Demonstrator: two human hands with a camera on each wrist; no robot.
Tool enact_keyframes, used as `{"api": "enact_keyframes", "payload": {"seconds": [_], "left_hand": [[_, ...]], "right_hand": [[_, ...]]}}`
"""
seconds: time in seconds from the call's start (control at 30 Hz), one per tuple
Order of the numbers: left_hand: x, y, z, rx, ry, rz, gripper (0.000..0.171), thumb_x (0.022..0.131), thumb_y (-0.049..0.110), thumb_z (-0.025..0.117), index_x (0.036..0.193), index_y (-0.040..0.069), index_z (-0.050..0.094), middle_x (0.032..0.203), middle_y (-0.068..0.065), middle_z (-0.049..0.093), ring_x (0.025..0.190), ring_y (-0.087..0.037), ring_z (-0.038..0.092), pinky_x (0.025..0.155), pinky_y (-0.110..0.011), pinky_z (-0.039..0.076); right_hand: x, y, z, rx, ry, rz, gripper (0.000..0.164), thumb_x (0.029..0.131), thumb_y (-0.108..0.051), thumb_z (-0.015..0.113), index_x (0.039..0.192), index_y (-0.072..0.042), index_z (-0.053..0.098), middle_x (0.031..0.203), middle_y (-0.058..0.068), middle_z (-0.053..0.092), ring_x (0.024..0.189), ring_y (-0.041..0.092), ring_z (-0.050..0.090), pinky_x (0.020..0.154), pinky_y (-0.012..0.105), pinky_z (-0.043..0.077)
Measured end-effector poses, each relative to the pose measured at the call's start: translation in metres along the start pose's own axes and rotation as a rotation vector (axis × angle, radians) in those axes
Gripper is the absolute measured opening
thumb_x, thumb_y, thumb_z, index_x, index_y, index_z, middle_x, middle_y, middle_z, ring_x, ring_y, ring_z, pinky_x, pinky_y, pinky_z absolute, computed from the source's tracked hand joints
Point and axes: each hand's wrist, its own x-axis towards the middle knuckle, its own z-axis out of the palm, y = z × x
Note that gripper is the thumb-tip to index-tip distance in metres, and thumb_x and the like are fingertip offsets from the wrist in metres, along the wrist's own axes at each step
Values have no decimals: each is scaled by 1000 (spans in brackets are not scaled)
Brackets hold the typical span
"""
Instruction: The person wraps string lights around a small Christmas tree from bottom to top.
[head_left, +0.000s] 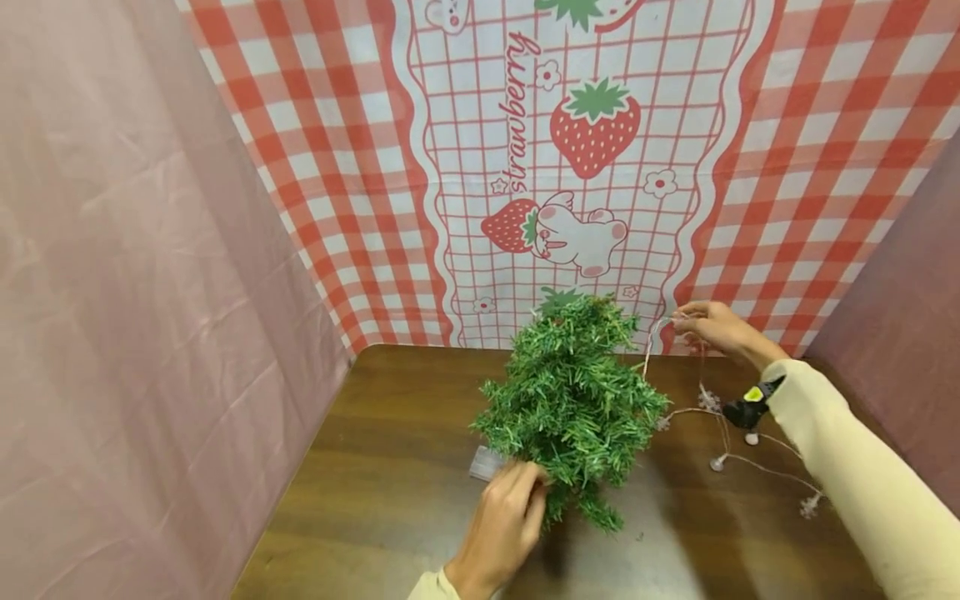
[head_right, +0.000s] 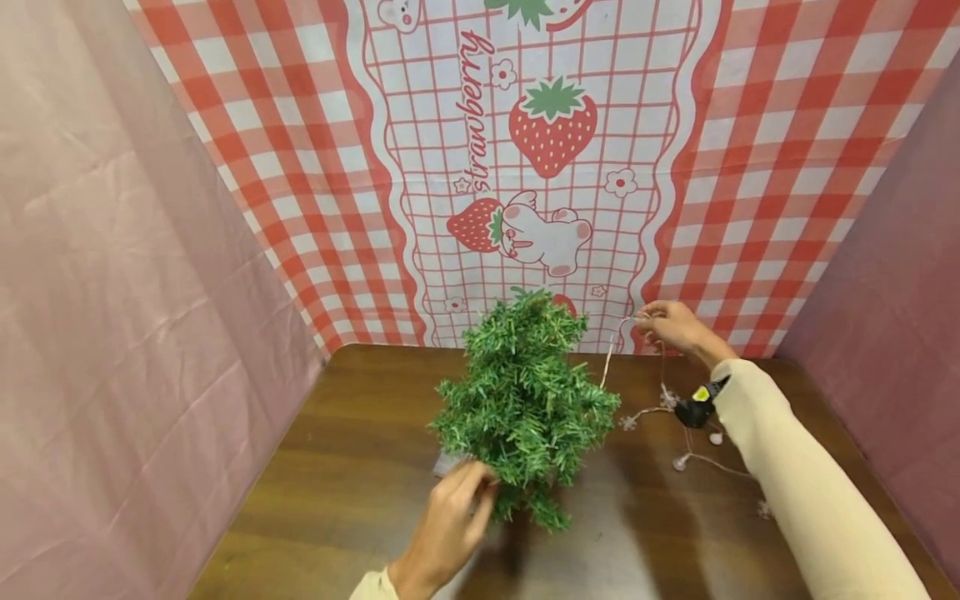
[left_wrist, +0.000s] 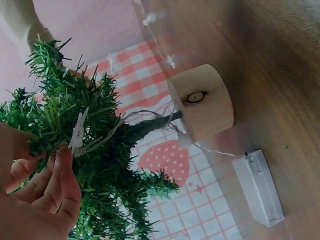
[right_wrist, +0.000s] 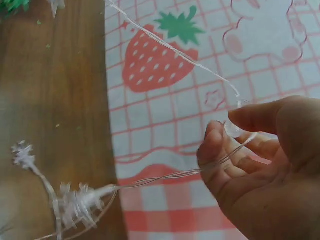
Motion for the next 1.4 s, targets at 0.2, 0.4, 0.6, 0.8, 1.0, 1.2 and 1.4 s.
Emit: {"api": "enact_keyframes", "payload": {"seconds": [0.2, 0.4, 0.6, 0.8, 1.0, 1.2, 1.4], "left_hand": [[-13, 0, -3, -69, -48, -12, 20, 85, 1, 68, 100, 13, 62, 90, 5, 62, 81, -8, 59, 77, -19, 49], [-25, -4, -17, -110, -82, -52, 25, 87, 2, 70, 109, 13, 63, 105, 3, 64, 94, -10, 62, 82, -23, 51], [-24, -20, -40, -90, -51, -45, 24, 87, 0, 68, 107, 12, 63, 102, 2, 64, 90, -13, 63, 82, -21, 50], [-13, -45, -69, -60, -77, -99, 21, 89, 0, 66, 107, 9, 64, 105, 0, 64, 93, -14, 62, 84, -22, 52], [11, -67, -99, -36, -94, -158, 13, 94, 2, 63, 106, 8, 64, 101, -2, 64, 91, -15, 62, 77, -32, 55], [42, -87, -118, -74, -60, -177, 16, 93, -3, 64, 106, 6, 63, 96, -3, 64, 83, -11, 60, 68, -31, 56], [75, -101, -116, -165, -87, -193, 13, 96, 1, 61, 108, 6, 63, 97, -7, 67, 82, -13, 61, 66, -27, 53]], "right_hand": [[2, -31, 2, -128, 51, -77, 47, 103, -18, 55, 136, 15, 47, 115, 34, 61, 75, 13, 66, 68, 32, 59], [4, -66, 8, -310, 43, -218, 38, 102, -14, 56, 131, 11, 56, 92, 23, 69, 61, 20, 64, 54, 32, 55], [5, -90, 8, -429, 61, -254, 36, 103, -10, 54, 134, 7, 57, 67, 8, 65, 46, 22, 56, 43, 33, 47], [10, -112, 5, -451, 129, -251, 34, 99, -12, 59, 127, 6, 54, 71, 11, 66, 52, 23, 54, 44, 33, 40], [8, -129, 0, -506, 183, -193, 35, 94, -27, 67, 69, -4, 57, 57, 7, 56, 45, 15, 39, 46, 31, 36], [7, -139, -5, -427, 75, -164, 47, 97, -29, 60, 56, -12, 43, 46, 2, 45, 41, 14, 36, 47, 31, 37], [-2, -139, -8, -386, 11, -87, 48, 101, -36, 55, 61, -12, 43, 46, -4, 33, 40, 10, 29, 43, 28, 35]]}}
